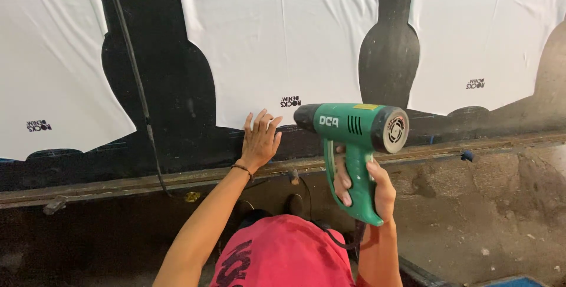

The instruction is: The person uses a green heat gun to apply heat to a white fabric sheet stretched over a black frame. They move the heat gun along the seams and edges while using their left hand to press and smooth the fabric against the frame.

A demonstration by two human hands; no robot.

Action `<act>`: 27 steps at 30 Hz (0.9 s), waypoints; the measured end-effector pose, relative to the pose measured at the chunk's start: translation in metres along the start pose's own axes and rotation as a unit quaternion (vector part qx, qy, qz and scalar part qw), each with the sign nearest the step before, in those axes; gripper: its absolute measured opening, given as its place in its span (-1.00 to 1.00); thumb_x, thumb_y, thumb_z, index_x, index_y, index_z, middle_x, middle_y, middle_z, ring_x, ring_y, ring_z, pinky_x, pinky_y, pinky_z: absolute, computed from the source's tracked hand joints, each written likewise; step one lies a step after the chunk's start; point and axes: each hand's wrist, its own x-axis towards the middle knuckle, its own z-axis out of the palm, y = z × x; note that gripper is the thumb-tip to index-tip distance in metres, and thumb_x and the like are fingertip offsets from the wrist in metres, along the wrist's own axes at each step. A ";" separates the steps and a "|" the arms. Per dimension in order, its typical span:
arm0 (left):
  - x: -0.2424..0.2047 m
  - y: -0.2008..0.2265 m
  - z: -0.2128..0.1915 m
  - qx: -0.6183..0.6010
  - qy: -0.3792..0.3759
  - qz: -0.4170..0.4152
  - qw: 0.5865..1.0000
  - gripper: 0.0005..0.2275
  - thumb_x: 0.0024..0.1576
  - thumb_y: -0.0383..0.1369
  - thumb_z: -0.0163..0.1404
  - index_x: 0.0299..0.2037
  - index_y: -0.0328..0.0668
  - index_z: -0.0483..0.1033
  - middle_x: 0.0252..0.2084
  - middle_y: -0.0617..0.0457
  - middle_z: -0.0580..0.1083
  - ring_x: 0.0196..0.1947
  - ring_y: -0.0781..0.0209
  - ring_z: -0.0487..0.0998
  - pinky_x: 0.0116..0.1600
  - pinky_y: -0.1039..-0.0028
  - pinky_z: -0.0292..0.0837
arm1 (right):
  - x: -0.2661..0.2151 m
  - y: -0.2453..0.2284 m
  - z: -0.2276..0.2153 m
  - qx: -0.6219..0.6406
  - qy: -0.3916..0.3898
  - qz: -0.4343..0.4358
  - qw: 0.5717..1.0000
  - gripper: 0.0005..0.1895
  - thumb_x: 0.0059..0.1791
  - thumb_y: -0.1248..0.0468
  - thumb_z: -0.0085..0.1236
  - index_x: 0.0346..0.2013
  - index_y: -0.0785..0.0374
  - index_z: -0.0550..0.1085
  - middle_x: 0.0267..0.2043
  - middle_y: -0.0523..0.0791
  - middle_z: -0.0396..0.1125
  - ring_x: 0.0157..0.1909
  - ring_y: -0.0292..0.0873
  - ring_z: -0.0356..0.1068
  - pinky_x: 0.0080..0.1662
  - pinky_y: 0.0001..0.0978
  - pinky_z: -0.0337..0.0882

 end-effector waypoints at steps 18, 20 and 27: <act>0.026 0.025 -0.011 0.020 -0.090 0.032 0.995 -0.45 0.26 -0.23 -0.13 0.50 0.22 0.05 0.57 0.17 -0.03 0.55 0.01 -0.11 0.47 -0.12 -0.30 | -0.004 -0.018 -0.012 -0.119 0.054 -0.066 0.989 -0.53 0.12 0.04 -0.05 0.06 0.43 0.30 -0.55 0.04 0.16 -0.76 0.03 0.31 -0.60 -0.26 0.30; 0.028 0.027 -0.008 0.019 -0.096 0.033 0.995 -0.45 0.27 -0.23 -0.15 0.50 0.22 0.03 0.57 0.17 -0.04 0.55 0.00 -0.13 0.47 -0.13 -0.34 | -0.005 -0.016 -0.015 -0.119 0.058 -0.063 0.989 -0.48 0.11 0.03 -0.05 0.12 0.46 0.29 -0.55 0.03 0.15 -0.76 0.01 0.31 -0.61 -0.28 0.29; 0.029 0.026 0.004 0.043 -0.100 0.037 0.993 -0.43 0.25 -0.20 -0.12 0.50 0.21 0.03 0.57 0.17 -0.03 0.56 0.00 -0.14 0.48 -0.13 -0.38 | -0.003 -0.018 -0.014 -0.129 0.059 -0.061 0.988 -0.40 0.10 0.00 -0.06 0.20 0.48 0.27 -0.56 0.02 0.14 -0.76 -0.01 0.29 -0.60 -0.27 0.30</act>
